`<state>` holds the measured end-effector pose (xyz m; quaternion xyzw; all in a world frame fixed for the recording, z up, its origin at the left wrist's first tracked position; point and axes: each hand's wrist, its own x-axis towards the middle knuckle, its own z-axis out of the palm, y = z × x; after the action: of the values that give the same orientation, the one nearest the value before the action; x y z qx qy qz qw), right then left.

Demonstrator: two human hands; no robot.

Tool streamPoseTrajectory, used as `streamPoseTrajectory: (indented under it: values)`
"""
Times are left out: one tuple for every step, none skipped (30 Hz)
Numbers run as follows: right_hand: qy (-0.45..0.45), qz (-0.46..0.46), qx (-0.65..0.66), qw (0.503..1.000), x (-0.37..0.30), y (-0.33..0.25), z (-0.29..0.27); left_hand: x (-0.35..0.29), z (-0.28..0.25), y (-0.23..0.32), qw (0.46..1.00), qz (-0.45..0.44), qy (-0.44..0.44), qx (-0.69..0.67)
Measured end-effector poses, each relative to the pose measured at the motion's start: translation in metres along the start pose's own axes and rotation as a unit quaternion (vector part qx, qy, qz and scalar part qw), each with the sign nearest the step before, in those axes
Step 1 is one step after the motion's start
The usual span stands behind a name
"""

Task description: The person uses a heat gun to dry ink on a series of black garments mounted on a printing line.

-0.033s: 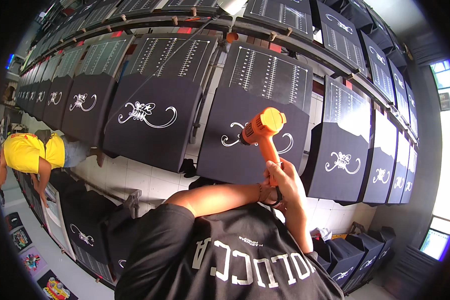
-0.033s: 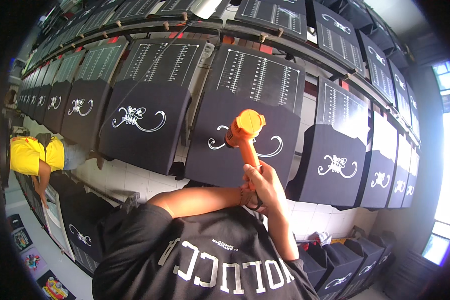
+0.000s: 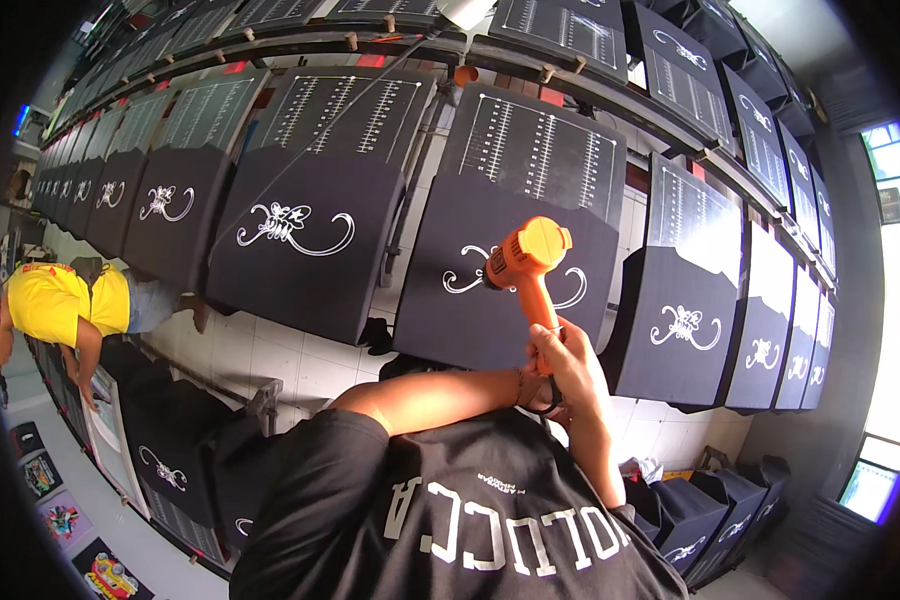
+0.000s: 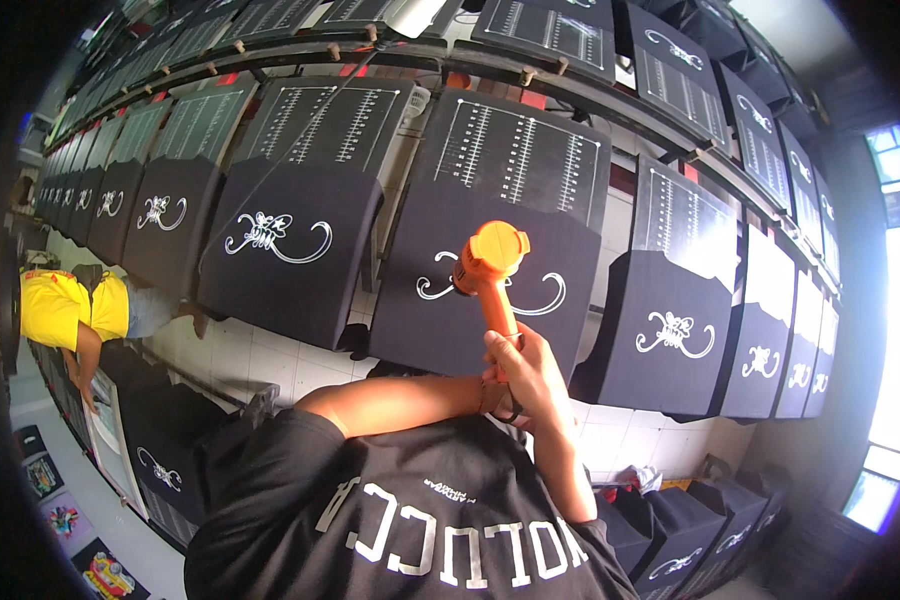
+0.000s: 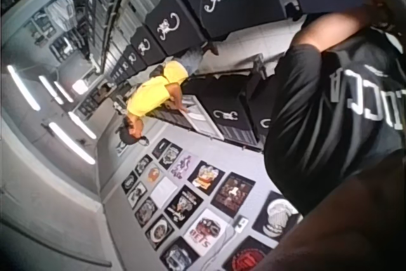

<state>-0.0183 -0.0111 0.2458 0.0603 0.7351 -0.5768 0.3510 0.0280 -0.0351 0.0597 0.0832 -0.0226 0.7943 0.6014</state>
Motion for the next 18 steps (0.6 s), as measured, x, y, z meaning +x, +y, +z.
streamPoseTrajectory:
  values:
    - [0.005,-0.004,-0.009,1.000,-0.002,0.000,0.002,-0.001,0.000,-0.002,1.000,0.001,0.002,0.000]
    - [-0.003,-0.001,-0.003,1.000,0.000,0.000,0.003,-0.001,-0.001,0.000,1.000,0.002,0.003,0.000]
    - [-0.012,0.007,0.009,1.000,0.000,0.000,0.002,0.000,-0.001,-0.001,1.000,0.002,0.000,0.000]
    - [-0.020,0.015,0.022,0.999,0.001,0.001,0.001,0.000,-0.001,-0.002,1.000,0.001,0.000,0.000]
    - [-0.028,0.023,0.035,0.999,0.000,0.002,0.001,-0.002,-0.001,-0.007,1.000,0.000,0.000,-0.003]
    - [-0.022,0.031,0.008,0.999,0.001,0.005,0.003,-0.003,0.000,-0.006,1.000,-0.003,0.001,-0.002]
    - [-0.026,0.010,0.016,0.999,-0.001,0.004,0.010,-0.005,0.000,-0.006,1.000,-0.006,0.001,-0.001]
    - [-0.023,0.004,0.008,1.000,-0.003,0.004,0.014,-0.007,0.001,-0.007,1.000,-0.009,0.001,0.000]
    - [-0.020,0.000,-0.001,1.000,-0.004,0.004,0.019,-0.009,0.002,-0.007,1.000,-0.011,-0.001,0.001]
    - [-0.023,0.006,0.013,1.000,-0.003,0.006,0.021,-0.012,0.003,-0.008,1.000,-0.013,0.000,0.001]
    - [-0.026,0.012,0.028,0.999,-0.002,0.009,0.020,-0.015,0.003,-0.009,1.000,-0.015,0.000,0.000]
    - [-0.026,0.021,0.042,0.999,-0.004,0.010,0.022,-0.017,0.005,-0.011,1.000,-0.019,-0.003,-0.003]
    - [-0.023,0.018,0.037,0.999,-0.006,0.010,0.028,-0.021,0.007,-0.013,1.000,-0.023,-0.004,-0.006]
    - [-0.020,0.015,0.032,0.999,-0.008,0.009,0.034,-0.022,0.008,-0.013,1.000,-0.027,-0.008,-0.008]
    - [-0.018,0.010,0.025,0.999,-0.008,0.008,0.039,-0.026,0.008,-0.013,0.999,-0.030,-0.010,-0.008]
    - [-0.014,0.015,0.036,0.999,-0.008,0.008,0.042,-0.029,0.009,-0.013,0.999,-0.033,-0.012,-0.011]
    - [-0.011,0.021,0.047,0.999,-0.009,0.008,0.045,-0.031,0.009,-0.014,0.999,-0.036,-0.015,-0.010]
    - [-0.007,0.028,0.058,0.998,-0.011,0.009,0.049,-0.035,0.010,-0.015,0.999,-0.038,-0.018,-0.012]
